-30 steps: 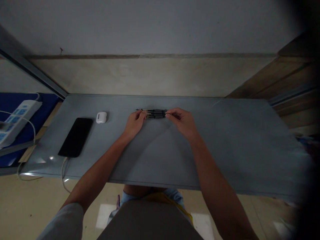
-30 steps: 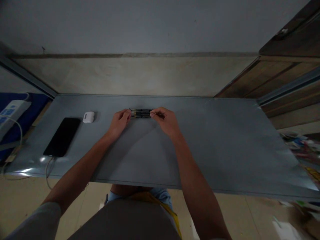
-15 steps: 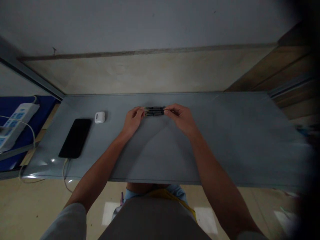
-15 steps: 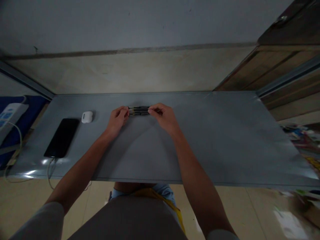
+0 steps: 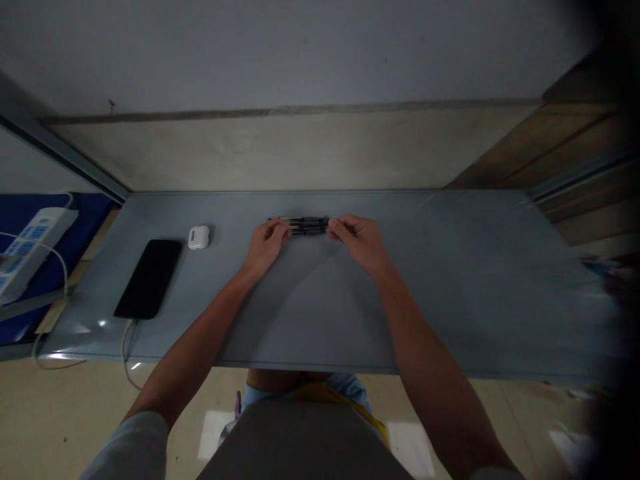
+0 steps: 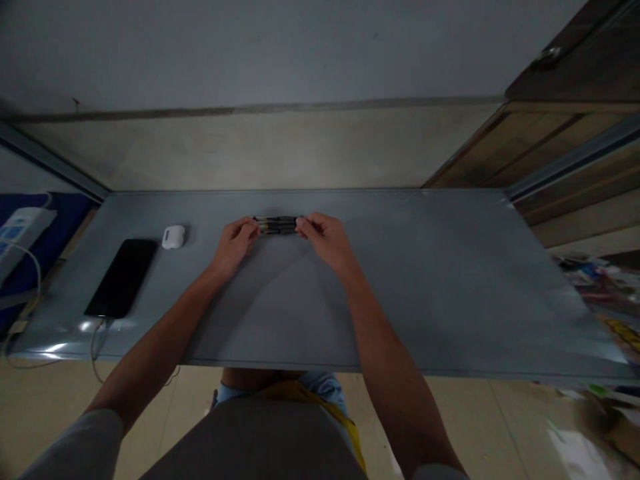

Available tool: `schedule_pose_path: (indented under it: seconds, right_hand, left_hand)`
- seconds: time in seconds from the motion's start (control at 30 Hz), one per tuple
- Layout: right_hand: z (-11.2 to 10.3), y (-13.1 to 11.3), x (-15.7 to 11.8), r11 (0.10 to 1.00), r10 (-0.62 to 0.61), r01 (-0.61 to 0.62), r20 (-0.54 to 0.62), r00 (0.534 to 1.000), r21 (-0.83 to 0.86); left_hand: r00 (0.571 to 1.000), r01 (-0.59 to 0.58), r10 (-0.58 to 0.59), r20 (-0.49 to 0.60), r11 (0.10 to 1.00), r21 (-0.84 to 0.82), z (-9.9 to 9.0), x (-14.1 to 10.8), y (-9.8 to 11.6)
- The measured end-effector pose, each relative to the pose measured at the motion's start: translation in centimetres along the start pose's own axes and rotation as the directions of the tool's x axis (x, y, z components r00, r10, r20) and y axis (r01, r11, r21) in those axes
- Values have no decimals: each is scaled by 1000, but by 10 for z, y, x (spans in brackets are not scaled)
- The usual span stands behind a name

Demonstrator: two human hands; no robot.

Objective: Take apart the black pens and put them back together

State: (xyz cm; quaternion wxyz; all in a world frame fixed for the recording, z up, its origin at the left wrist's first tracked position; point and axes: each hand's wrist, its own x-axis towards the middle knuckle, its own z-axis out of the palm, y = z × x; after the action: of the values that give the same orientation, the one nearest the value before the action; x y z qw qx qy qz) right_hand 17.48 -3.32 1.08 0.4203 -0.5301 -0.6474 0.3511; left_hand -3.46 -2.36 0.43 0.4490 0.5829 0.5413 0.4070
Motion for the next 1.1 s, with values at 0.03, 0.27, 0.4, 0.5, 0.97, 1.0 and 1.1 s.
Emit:
schedule_pose_path:
  seconds: [0.03,0.27,0.4,0.5,0.97,1.0,1.1]
  right_hand:
    - [0,1,0,1000,-1,1,-1,1000,14]
    - [-2,4,1,999,14,-14,-15,1000,43]
    - [-3,0,0,1000,20,-20,20,1000,20]
    - [-3,-1,0,999,20,-21,32,999,25]
    - [-4,0,-1,998,42,-43,11,999,36]
    - [-4,-1,-1,998,48,-48,12,999,36]
    - [-3,1,0,998,36,-37,27,999,57]
  left_hand:
    - [1000,-10,10,12,1000,-14,0,0,1]
    - [998,-64,63,20,997,35,-1,2,-4]
    - [998,-64,63,18,996,62,0,1,-5]
    - [999,-42,42,12,998,42,-1,1,-3]
    - [998,-58,57,9,998,29,0,1,-6]
    - [998,-56,55,8,998,23,1,1,-7]
    - [999,-32,32,-3,999,-1,0,2,-7]
